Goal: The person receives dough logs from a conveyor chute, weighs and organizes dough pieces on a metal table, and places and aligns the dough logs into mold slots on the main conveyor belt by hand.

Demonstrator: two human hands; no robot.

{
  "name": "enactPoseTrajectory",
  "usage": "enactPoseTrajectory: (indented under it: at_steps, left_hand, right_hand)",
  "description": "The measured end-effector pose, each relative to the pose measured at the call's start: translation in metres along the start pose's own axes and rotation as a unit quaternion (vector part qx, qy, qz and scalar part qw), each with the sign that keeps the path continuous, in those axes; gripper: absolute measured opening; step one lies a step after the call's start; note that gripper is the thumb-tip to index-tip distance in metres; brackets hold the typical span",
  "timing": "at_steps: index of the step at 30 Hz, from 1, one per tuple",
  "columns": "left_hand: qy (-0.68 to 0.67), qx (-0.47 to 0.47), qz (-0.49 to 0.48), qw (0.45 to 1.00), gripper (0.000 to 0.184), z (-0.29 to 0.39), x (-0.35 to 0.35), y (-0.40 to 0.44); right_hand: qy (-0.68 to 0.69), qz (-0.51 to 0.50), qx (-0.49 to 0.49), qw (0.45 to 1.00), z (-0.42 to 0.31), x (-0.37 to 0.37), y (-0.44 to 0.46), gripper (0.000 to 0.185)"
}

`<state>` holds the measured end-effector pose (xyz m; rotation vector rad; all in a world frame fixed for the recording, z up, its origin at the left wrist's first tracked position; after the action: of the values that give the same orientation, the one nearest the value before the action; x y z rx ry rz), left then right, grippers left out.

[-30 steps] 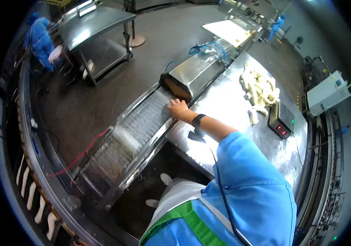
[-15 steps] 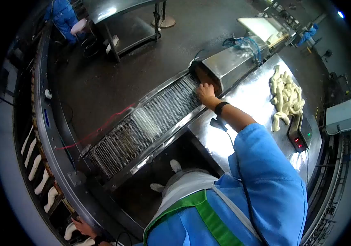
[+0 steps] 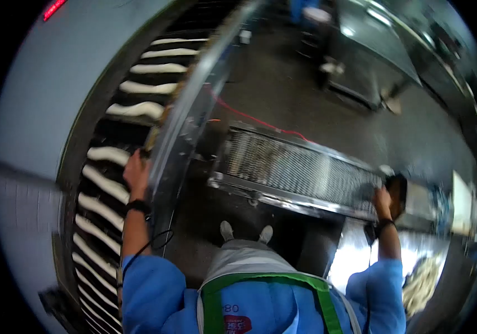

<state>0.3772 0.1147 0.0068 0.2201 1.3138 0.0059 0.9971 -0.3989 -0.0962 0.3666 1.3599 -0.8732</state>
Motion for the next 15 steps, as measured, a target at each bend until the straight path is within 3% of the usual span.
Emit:
enactPoseTrajectory:
  at_steps: [2, 3, 5, 6, 8, 10, 12, 15]
  left_hand:
    - [0.075, -0.037, 0.036, 0.996, 0.057, -0.013, 0.021, 0.001]
    - [0.065, -0.037, 0.017, 0.997, 0.059, -0.011, 0.022, 0.003]
    - [0.058, -0.038, -0.007, 0.998, 0.059, -0.002, 0.015, -0.001]
    - [0.044, -0.04, -0.013, 0.998, 0.059, -0.006, 0.018, 0.0]
    - [0.037, -0.045, -0.027, 0.998, 0.059, -0.004, 0.013, -0.001]
    - [0.031, -0.047, -0.029, 0.998, 0.059, -0.007, 0.015, 0.001]
    - [0.015, -0.044, -0.025, 0.999, 0.06, -0.007, 0.012, 0.0]
    - [0.018, -0.041, -0.005, 0.999, 0.061, -0.01, 0.016, 0.001]
  right_hand:
    - [0.087, 0.083, -0.097, 0.988, -0.006, -0.044, -0.005, 0.027]
    - [0.108, 0.069, -0.08, 0.988, -0.024, -0.097, -0.024, 0.024]
    - [0.175, 0.15, -0.133, 0.964, -0.024, -0.143, -0.015, 0.023]
    - [0.212, 0.201, -0.172, 0.941, -0.03, -0.175, -0.017, 0.024]
    - [0.51, 0.187, -0.164, 0.824, -0.083, -0.26, -0.035, 0.023]
    - [0.533, 0.178, -0.203, 0.802, -0.149, -0.348, -0.072, 0.023]
    - [0.559, 0.213, -0.305, 0.741, -0.191, -0.396, -0.08, 0.024]
    - [0.609, 0.248, -0.361, 0.661, -0.27, -0.442, -0.086, 0.026]
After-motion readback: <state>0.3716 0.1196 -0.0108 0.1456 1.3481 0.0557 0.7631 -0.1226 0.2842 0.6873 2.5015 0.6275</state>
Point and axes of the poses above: each hand's wrist, its own y-axis towards the middle knuckle, its own x-axis out of the palm, z = x × y, the point moved 3 cm from there along y, towards the middle knuckle, and after that the axes turned 10 degrees about -x, right-handed, at the moved point
